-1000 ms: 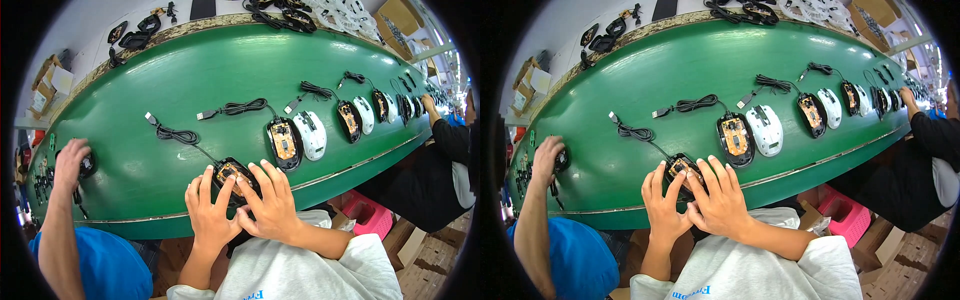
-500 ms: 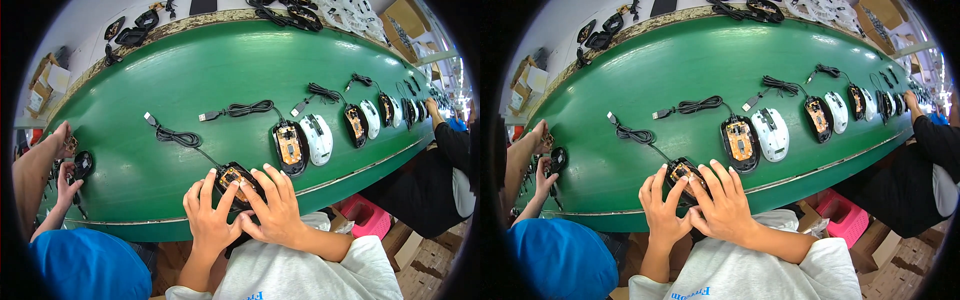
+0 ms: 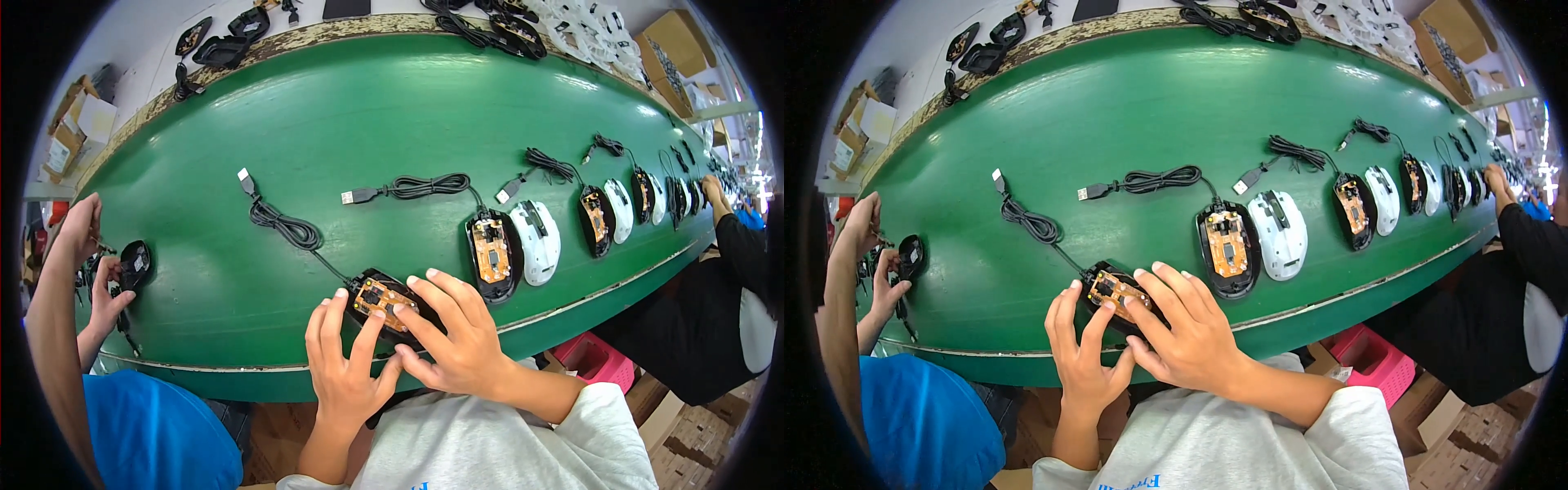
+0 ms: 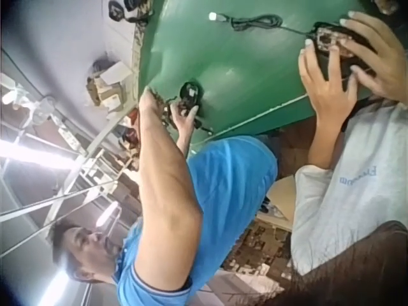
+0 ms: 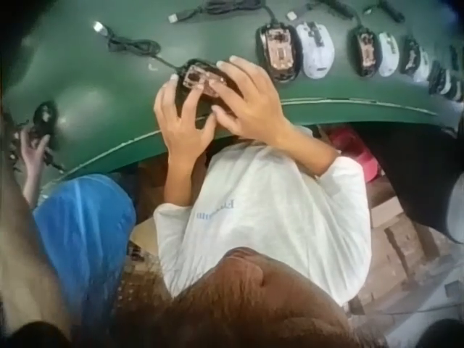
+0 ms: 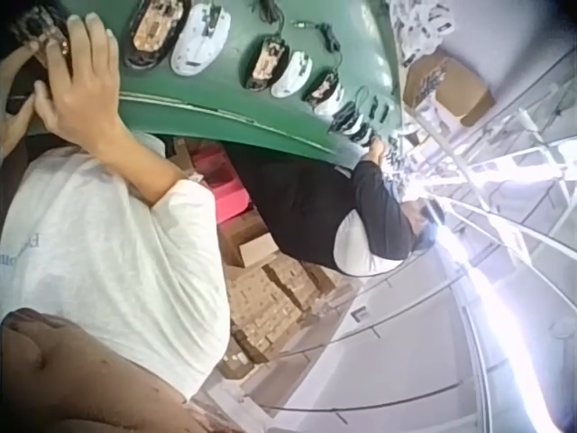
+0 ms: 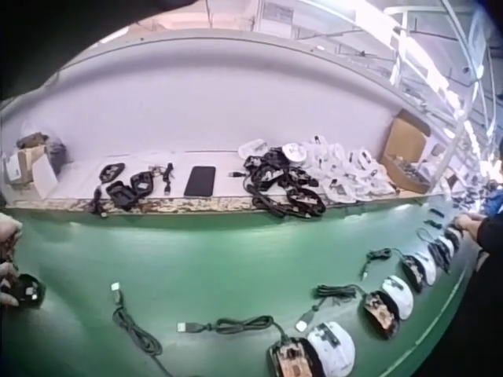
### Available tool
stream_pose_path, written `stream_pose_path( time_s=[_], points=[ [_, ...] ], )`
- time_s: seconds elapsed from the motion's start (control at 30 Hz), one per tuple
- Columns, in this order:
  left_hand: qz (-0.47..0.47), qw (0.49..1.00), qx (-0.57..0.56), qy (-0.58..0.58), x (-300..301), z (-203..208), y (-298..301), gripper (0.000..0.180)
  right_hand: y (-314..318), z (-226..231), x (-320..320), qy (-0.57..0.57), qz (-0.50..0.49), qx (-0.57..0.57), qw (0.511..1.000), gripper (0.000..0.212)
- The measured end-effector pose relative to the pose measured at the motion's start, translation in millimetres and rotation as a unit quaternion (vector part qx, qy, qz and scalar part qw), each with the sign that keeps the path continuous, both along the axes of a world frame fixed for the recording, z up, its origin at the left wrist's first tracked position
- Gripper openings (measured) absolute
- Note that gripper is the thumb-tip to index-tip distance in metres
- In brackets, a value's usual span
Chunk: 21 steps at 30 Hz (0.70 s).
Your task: The person assembles computer mice on a conveyor belt by fitting circuit boards into mouse bases and placing top shells onto the assembled units.
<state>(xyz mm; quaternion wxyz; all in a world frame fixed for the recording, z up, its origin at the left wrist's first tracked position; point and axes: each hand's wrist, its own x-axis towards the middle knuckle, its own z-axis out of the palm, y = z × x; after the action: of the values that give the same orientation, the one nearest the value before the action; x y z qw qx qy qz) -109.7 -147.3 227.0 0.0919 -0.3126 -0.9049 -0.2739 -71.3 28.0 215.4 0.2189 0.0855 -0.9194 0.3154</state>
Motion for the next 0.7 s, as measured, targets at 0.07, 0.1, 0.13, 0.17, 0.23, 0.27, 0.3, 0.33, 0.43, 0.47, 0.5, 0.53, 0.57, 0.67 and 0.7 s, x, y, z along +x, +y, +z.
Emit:
stream_pose_path(
  time_s=[0.07, 0.1, 0.13, 0.17, 0.23, 0.27, 0.3, 0.33, 0.43, 0.47, 0.5, 0.53, 0.57, 0.67, 0.7],
  points=[
    [-0.007, 1.0, 0.01, -0.007, -0.7, 0.4, -1.7, 0.059, -1.9, -2.8, 1.1, 0.003, -0.003, -0.003, 1.0, 0.05],
    [-0.009, 1.0, -0.001, -0.007, -1.3, 1.1, -2.5, 0.058, -3.2, -3.0, 1.5, 0.002, -0.007, -0.002, 1.0, 0.049],
    [-0.012, 1.0, -0.011, -0.007, -1.8, 2.0, -3.2, 0.057, -4.5, -3.0, 1.9, 0.001, -0.012, -0.001, 1.0, 0.048],
    [-0.015, 1.0, -0.022, -0.007, -2.3, 2.9, -3.8, 0.056, -5.8, -2.8, 2.3, 0.0, -0.017, 0.0, 1.0, 0.047],
    [-0.019, 0.999, -0.033, -0.01, -2.9, 5.7, -4.8, 0.055, -7.8, -2.4, 2.3, -0.003, -0.023, -0.001, 1.0, 0.046],
    [-0.02, 0.999, -0.044, -0.019, -2.5, 7.8, -5.2, 0.055, -8.6, -1.6, 2.2, -0.003, -0.027, 0.005, 1.0, 0.045],
    [-0.021, 0.998, -0.054, -0.028, -2.2, 10.0, -5.4, 0.055, -9.4, -0.7, 1.9, -0.003, -0.032, 0.01, 0.999, 0.045],
    [-0.022, 0.997, -0.064, -0.038, -2.4, 11.9, -5.4, 0.054, -10.0, 0.1, 1.6, -0.003, -0.036, 0.015, 0.999, 0.045],
    [-0.02, 0.995, -0.083, -0.044, -5.4, 14.3, -5.2, 0.052, -11.7, 0.6, 0.9, -0.007, -0.043, 0.016, 0.999, 0.045],
    [-0.017, 0.995, -0.09, -0.039, -6.4, 14.9, -5.2, 0.049, -12.3, 0.7, 0.8, -0.007, -0.045, 0.013, 0.999, 0.046],
    [-0.014, 0.995, -0.097, -0.033, -7.3, 15.3, -5.3, 0.047, -12.6, 0.8, 0.3, -0.008, -0.048, 0.011, 0.999, 0.046],
    [-0.011, 0.994, -0.103, -0.027, -8.1, 15.3, -5.4, 0.045, -12.8, 1.2, -0.6, -0.008, -0.05, 0.008, 0.999, 0.046],
    [-0.012, 0.994, -0.103, -0.03, -8.5, 14.9, -5.3, 0.045, -12.8, 2.0, -1.2, -0.01, -0.051, 0.008, 0.999, 0.046],
    [-0.01, 0.994, -0.108, -0.028, -9.9, 14.2, -5.6, 0.043, -15.4, 5.3, -4.0, -0.03, -0.059, -0.001, 0.998, 0.047],
    [-0.009, 0.994, -0.109, -0.027, -10.8, 13.5, -6.5, 0.043, -15.8, 5.7, -4.6, -0.037, -0.062, -0.004, 0.997, 0.047]
  ],
)
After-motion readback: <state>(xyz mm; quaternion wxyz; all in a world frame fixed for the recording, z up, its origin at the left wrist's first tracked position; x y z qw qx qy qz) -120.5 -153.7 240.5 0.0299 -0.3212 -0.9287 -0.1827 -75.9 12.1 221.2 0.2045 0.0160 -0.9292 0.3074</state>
